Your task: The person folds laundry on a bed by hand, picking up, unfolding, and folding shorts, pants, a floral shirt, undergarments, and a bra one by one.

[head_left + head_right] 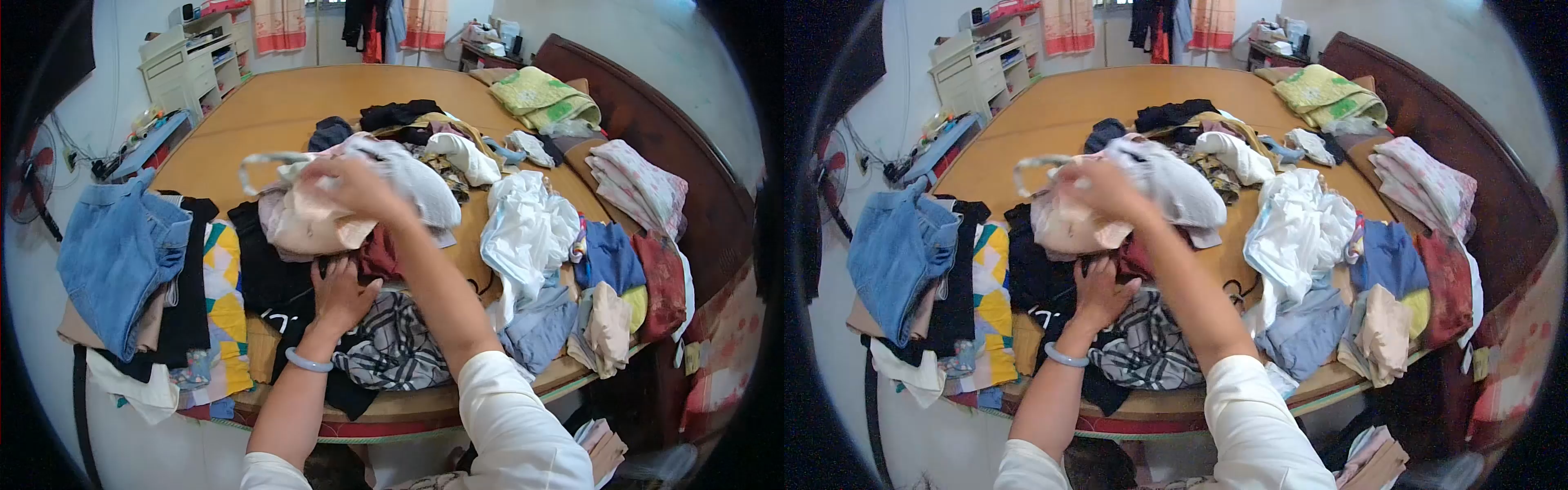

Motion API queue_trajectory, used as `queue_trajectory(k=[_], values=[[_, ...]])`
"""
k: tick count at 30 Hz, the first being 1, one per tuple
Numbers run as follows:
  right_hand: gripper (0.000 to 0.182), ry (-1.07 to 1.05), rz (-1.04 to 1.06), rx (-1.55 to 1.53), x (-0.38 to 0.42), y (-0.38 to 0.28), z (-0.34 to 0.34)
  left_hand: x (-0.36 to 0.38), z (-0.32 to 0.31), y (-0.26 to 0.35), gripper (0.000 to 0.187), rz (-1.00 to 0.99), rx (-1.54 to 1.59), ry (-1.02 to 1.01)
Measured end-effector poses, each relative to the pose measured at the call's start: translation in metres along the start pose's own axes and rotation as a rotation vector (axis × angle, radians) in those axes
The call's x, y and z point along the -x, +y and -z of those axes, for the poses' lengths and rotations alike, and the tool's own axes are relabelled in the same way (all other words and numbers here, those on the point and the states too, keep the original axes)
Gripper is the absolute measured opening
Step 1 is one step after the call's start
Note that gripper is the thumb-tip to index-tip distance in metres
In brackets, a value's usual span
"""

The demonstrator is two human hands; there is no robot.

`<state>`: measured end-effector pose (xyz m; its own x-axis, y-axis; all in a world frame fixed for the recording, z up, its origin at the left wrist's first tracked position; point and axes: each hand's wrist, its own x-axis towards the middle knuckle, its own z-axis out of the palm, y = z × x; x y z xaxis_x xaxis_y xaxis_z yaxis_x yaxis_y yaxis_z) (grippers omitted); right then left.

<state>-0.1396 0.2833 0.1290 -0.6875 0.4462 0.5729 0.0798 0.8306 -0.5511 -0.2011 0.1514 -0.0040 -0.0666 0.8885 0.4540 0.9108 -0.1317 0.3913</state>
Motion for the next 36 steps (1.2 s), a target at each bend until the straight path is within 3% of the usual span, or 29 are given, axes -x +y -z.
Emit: queue_trajectory(k=[1,2,3,4,5,9,10,11,13,14,15,16,17,19,22,25,27,28,29,30,32,33,34,36], values=[[0.032,0.268,-0.112,0.113,0.003,0.012,0.021,0.000,0.003,0.001,0.057,-0.003,0.024,0.007],[0.041,0.497,-0.075,0.499,0.015,0.045,0.034,-0.001,0.002,0.000,0.057,0.005,0.042,0.006],[0.053,0.511,-0.249,0.670,0.031,0.077,0.039,-0.001,0.000,-0.001,0.062,-0.001,0.012,0.018],[0.068,0.311,-0.650,0.689,0.046,0.092,0.045,-0.002,0.001,0.001,0.066,0.023,0.080,0.050],[0.077,0.194,-0.826,0.645,0.060,0.124,0.045,-0.003,0.002,0.002,0.069,0.046,0.149,0.081],[0.048,0.036,-0.879,0.537,0.065,0.158,0.038,-0.006,0.000,-0.004,0.079,0.109,0.373,0.231],[0.034,0.119,-0.666,0.509,0.061,0.156,0.030,-0.007,-0.001,-0.005,0.081,0.133,0.427,0.280],[0.034,0.100,-0.603,0.420,0.054,0.155,0.027,-0.008,-0.003,-0.004,0.082,0.156,0.486,0.326],[0.031,0.250,-0.547,-0.138,0.032,0.086,0.016,-0.013,0.001,-0.002,0.082,0.150,0.552,0.461],[0.029,0.290,-0.419,-0.295,0.022,0.053,0.008,-0.013,0.003,-0.004,0.078,0.159,0.660,0.361],[0.031,0.289,-0.293,-0.267,0.013,0.023,-0.004,-0.012,0.006,-0.011,0.073,0.167,0.762,0.259],[0.034,0.289,-0.129,-0.211,0.009,0.007,-0.026,-0.010,-0.001,-0.031,0.065,0.227,0.779,-0.051],[0.039,0.124,-0.119,0.097,0.006,-0.008,-0.046,-0.006,0.007,-0.022,0.043,0.265,0.743,-0.005],[0.045,-0.012,0.138,0.255,0.012,-0.034,-0.079,-0.004,0.013,-0.019,0.045,0.338,0.818,-0.060],[0.053,-0.216,0.307,0.255,0.006,-0.050,-0.078,-0.005,0.019,-0.020,0.048,0.476,1.213,-0.202],[0.050,-0.311,-0.169,-0.500,-0.018,-0.023,-0.041,-0.004,0.017,-0.023,0.052,0.526,1.363,-0.131],[0.042,0.073,-0.100,-0.191,-0.039,0.050,-0.027,-0.004,-0.008,-0.032,0.052,0.496,1.293,0.253],[0.037,0.147,-0.168,-0.010,-0.033,0.075,-0.009,-0.003,-0.010,-0.034,0.052,0.531,1.352,0.288],[0.038,0.261,-0.138,0.575,-0.031,0.117,0.002,-0.002,-0.012,-0.038,0.052,0.563,1.410,0.325],[0.042,0.366,-0.107,0.854,-0.012,0.151,0.013,-0.006,-0.024,-0.048,0.049,0.473,1.485,0.403],[0.053,0.110,-0.639,0.892,0.030,0.179,0.042,-0.007,-0.013,-0.037,0.049,0.541,1.559,0.405],[0.057,-0.147,-0.922,0.937,0.051,0.191,0.055,-0.007,-0.007,-0.031,0.048,0.576,1.596,0.403],[0.052,0.063,-0.856,0.947,0.074,0.197,0.056,-0.007,-0.007,-0.031,0.048,0.532,1.571,0.390],[0.043,0.124,-0.915,1.030,0.083,0.206,0.074,-0.009,-0.004,-0.028,0.043,0.502,1.556,0.414]])
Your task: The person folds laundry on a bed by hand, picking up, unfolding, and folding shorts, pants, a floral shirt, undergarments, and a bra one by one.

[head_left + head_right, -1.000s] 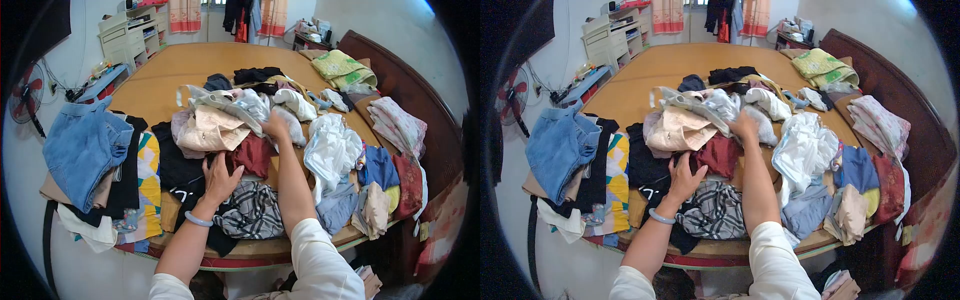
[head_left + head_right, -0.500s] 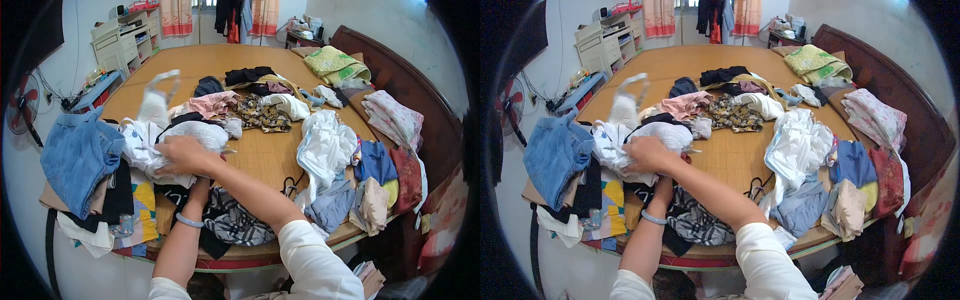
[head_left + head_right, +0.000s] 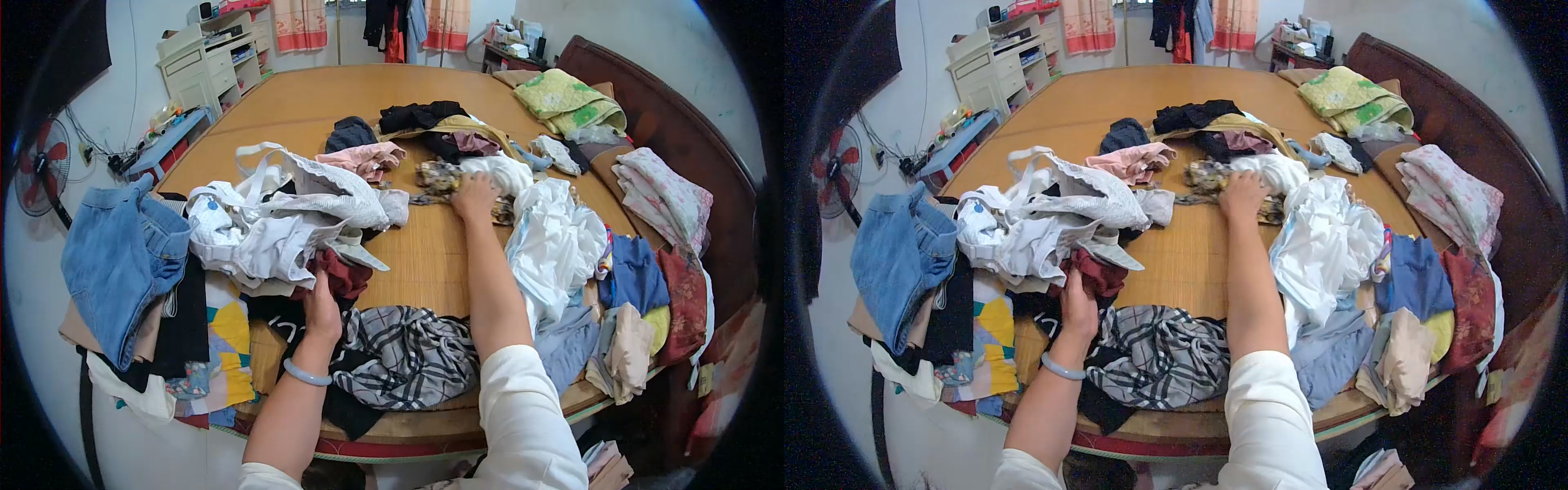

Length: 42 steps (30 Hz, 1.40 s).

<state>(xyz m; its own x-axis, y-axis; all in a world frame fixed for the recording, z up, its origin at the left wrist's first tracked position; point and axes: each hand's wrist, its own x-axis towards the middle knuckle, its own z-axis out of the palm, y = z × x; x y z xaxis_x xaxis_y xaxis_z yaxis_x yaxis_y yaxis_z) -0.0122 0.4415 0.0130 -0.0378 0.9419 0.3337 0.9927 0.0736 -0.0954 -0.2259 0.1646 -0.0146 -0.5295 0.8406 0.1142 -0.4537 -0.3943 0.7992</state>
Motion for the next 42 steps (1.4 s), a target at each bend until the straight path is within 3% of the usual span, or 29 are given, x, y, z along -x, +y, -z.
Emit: queue_trajectory(k=[1,4,6,8,9,10,13,15,17,20,23,30,33,34,37,39,40,42], values=[[0.039,0.024,-0.042,0.034,-0.002,0.005,0.000,0.002,-0.001,0.000,0.040,-0.015,-0.001,0.001],[0.030,-0.162,0.074,0.079,-0.003,0.011,0.020,-0.002,0.011,-0.007,0.049,-0.023,-0.136,-0.057],[0.032,-0.263,0.248,0.039,0.000,0.000,0.020,-0.009,0.020,-0.014,0.045,-0.015,-0.084,-0.048],[0.040,-0.665,0.607,0.068,0.021,-0.035,0.066,-0.002,0.010,-0.008,0.049,0.006,-0.123,-0.030],[0.041,-0.675,0.825,-0.063,0.028,-0.047,0.061,-0.002,0.007,-0.007,0.049,-0.008,-0.110,-0.038],[0.037,-0.974,0.592,-0.555,0.051,-0.054,0.092,-0.002,0.007,-0.006,0.049,-0.022,-0.098,-0.046],[0.034,-0.764,0.519,-1.066,0.023,-0.069,0.088,-0.003,0.012,-0.005,0.043,0.000,-0.045,-0.051],[0.031,-0.012,0.469,-0.508,0.003,-0.077,0.055,-0.003,0.014,-0.008,0.042,0.028,-0.039,-0.050],[0.039,0.583,0.584,-0.190,-0.020,-0.072,-0.023,-0.003,0.014,-0.007,0.043,0.044,-0.081,-0.042],[0.044,0.481,0.318,-0.154,-0.024,-0.060,-0.072,0.001,0.007,-0.002,0.050,0.026,-0.109,-0.022],[0.046,-0.040,0.017,-0.149,-0.025,-0.051,-0.015,0.006,0.004,0.001,0.051,0.039,-0.125,-0.012],[0.034,-0.135,-0.216,-0.250,-0.038,0.009,-0.014,0.001,0.008,-0.001,0.050,0.040,-0.087,-0.025],[0.032,-0.027,-0.079,-0.201,-0.022,0.012,0.004,-0.001,0.009,-0.003,0.050,0.055,-0.090,-0.015],[0.026,-0.012,-0.114,-0.366,-0.023,0.010,0.009,0.000,0.007,-0.003,0.051,0.058,-0.097,-0.011],[0.025,-0.231,-0.240,-1.850,-0.040,0.009,0.030,0.003,-0.003,0.005,0.051,0.062,-0.139,0.042],[0.027,-0.328,-0.086,-2.298,-0.046,0.011,0.054,0.002,-0.001,0.003,0.051,0.081,-0.109,0.002],[0.022,-0.267,0.018,-2.468,-0.052,0.002,0.070,0.001,-0.001,0.004,0.052,0.088,-0.094,-0.017],[0.022,-0.306,0.068,-2.526,-0.047,-0.008,0.108,0.003,-0.002,0.006,0.052,0.113,-0.084,-0.016]])
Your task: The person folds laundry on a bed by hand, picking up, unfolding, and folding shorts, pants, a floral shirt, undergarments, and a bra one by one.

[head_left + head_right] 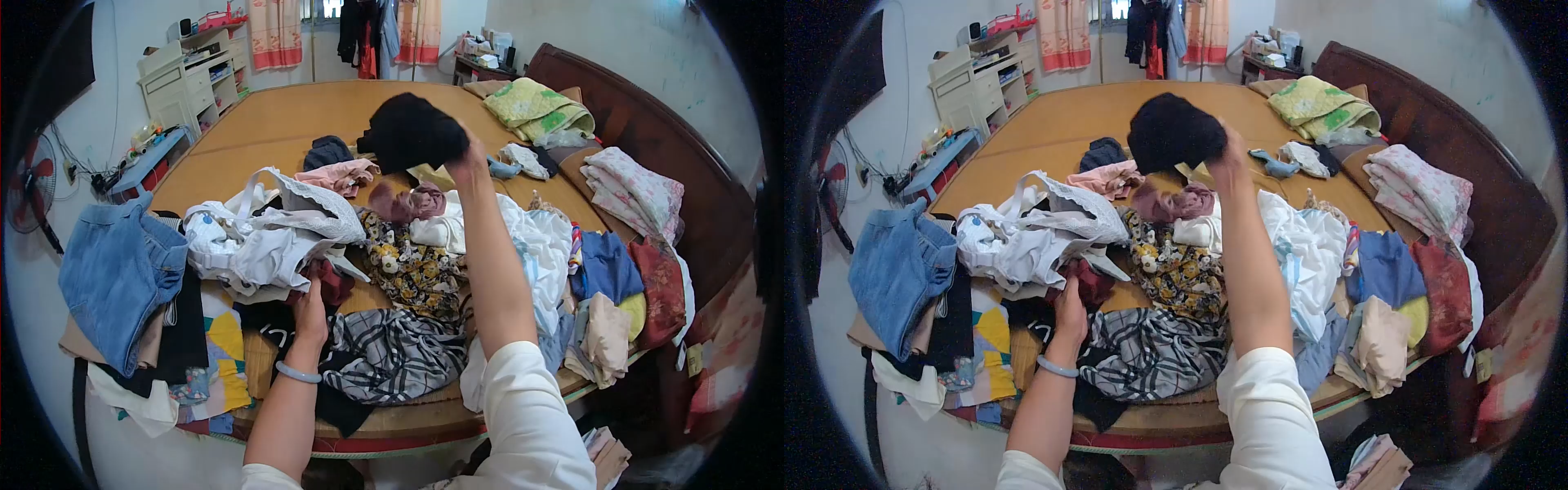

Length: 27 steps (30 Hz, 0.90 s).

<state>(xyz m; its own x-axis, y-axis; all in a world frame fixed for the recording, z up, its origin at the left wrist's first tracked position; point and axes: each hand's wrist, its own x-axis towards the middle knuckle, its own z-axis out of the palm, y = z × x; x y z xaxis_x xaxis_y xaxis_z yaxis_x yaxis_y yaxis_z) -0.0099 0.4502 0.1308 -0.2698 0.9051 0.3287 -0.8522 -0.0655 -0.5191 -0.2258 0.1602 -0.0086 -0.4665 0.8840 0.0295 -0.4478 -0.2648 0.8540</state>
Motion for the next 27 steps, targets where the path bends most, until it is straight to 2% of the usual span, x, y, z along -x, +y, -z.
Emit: queue_trajectory(k=[2,4,5,7,13,16,19,21,22,23,25,26,27], values=[[0.025,0.015,-0.049,-0.007,0.011,-0.015,-0.037,0.000,0.000,-0.001,0.052,-0.012,-0.014,-0.006],[0.024,-0.106,0.009,0.085,-0.034,-0.010,0.007,-0.005,0.005,-0.006,0.053,-0.060,-0.049,-0.017],[0.024,-0.168,0.039,0.132,-0.049,-0.011,0.022,-0.004,0.004,-0.005,0.053,-0.018,-0.107,0.008],[0.025,-0.119,-0.019,0.251,-0.032,-0.010,0.005,-0.003,0.004,-0.002,0.056,0.066,-0.227,0.057],[0.027,-0.073,-0.207,0.386,0.030,-0.013,-0.041,-0.006,0.005,-0.005,0.059,-0.069,-0.230,0.032],[0.029,-0.063,-0.249,0.357,0.070,-0.024,-0.061,-0.013,0.011,-0.005,0.063,0.053,-0.364,-0.043],[0.030,0.000,-0.240,0.289,0.120,-0.044,-0.079,-0.017,0.005,-0.005,0.052,0.066,-0.312,-0.069],[0.031,0.109,-0.214,0.216,0.159,-0.062,-0.093,-0.023,-0.008,-0.002,0.045,0.066,-0.278,-0.095],[0.032,0.255,-0.239,0.196,0.188,-0.074,-0.119,-0.023,-0.016,0.004,0.041,0.064,-0.260,-0.105],[0.033,0.249,-0.228,0.170,0.199,-0.081,-0.117,-0.025,-0.024,0.010,0.037,0.060,-0.244,-0.114],[0.035,0.232,-0.213,0.119,0.216,-0.089,-0.100,-0.018,-0.049,0.034,0.022,0.260,-0.032,-0.164],[0.035,0.231,-0.213,0.132,0.223,-0.094,-0.092,-0.007,-0.062,0.046,0.014,0.419,0.058,-0.159],[0.035,0.261,-0.196,0.127,0.231,-0.097,-0.092,0.006,-0.074,0.052,0.018,0.434,0.071,-0.231]])
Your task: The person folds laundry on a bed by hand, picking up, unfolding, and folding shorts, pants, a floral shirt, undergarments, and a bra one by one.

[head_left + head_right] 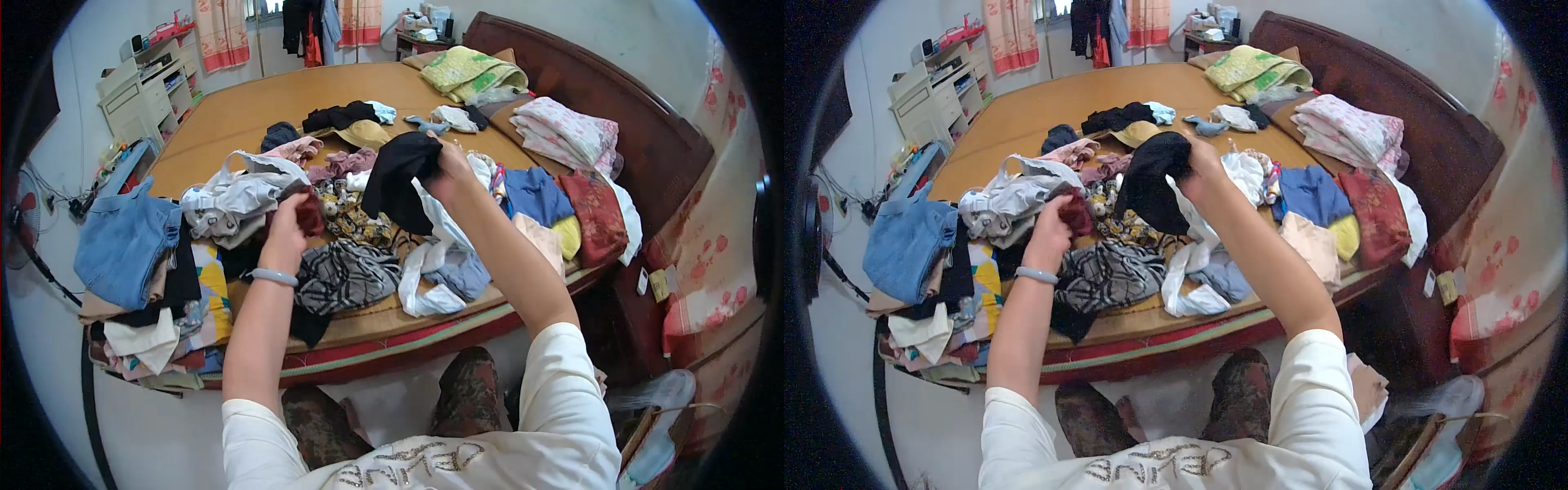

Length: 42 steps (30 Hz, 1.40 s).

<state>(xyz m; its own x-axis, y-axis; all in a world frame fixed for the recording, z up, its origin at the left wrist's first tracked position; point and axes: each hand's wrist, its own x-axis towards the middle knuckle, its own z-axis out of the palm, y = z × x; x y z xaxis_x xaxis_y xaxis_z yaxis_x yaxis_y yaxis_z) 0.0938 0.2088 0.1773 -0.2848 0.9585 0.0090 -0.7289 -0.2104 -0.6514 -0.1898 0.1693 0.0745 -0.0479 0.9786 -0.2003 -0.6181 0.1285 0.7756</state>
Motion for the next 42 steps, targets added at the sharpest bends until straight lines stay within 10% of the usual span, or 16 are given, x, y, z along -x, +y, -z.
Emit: queue_trajectory(k=[5,9,16,30,36,42], values=[[0.031,0.067,-0.047,-0.029,0.053,0.008,-0.015,0.152,-0.127,-0.022,0.083,-0.451,-0.444,-0.389],[0.029,0.020,-0.115,0.297,0.103,0.006,-0.023,0.146,-0.114,-0.035,0.027,-0.399,-0.349,-0.339],[0.037,-0.383,-0.261,0.862,0.165,-0.042,0.017,0.209,-0.118,0.038,0.025,0.090,-0.548,-0.525],[0.030,-0.514,-0.042,1.019,0.214,-0.060,0.074,0.264,-0.143,0.081,0.025,-0.251,-0.650,-0.407],[0.016,-0.610,0.053,2.043,0.226,-0.068,0.060,0.272,-0.169,0.075,0.022,-0.410,-0.789,-0.416],[0.020,-0.376,0.024,1.409,0.241,-0.078,0.087,0.273,-0.164,0.100,0.023,-0.342,-0.707,-0.390]])
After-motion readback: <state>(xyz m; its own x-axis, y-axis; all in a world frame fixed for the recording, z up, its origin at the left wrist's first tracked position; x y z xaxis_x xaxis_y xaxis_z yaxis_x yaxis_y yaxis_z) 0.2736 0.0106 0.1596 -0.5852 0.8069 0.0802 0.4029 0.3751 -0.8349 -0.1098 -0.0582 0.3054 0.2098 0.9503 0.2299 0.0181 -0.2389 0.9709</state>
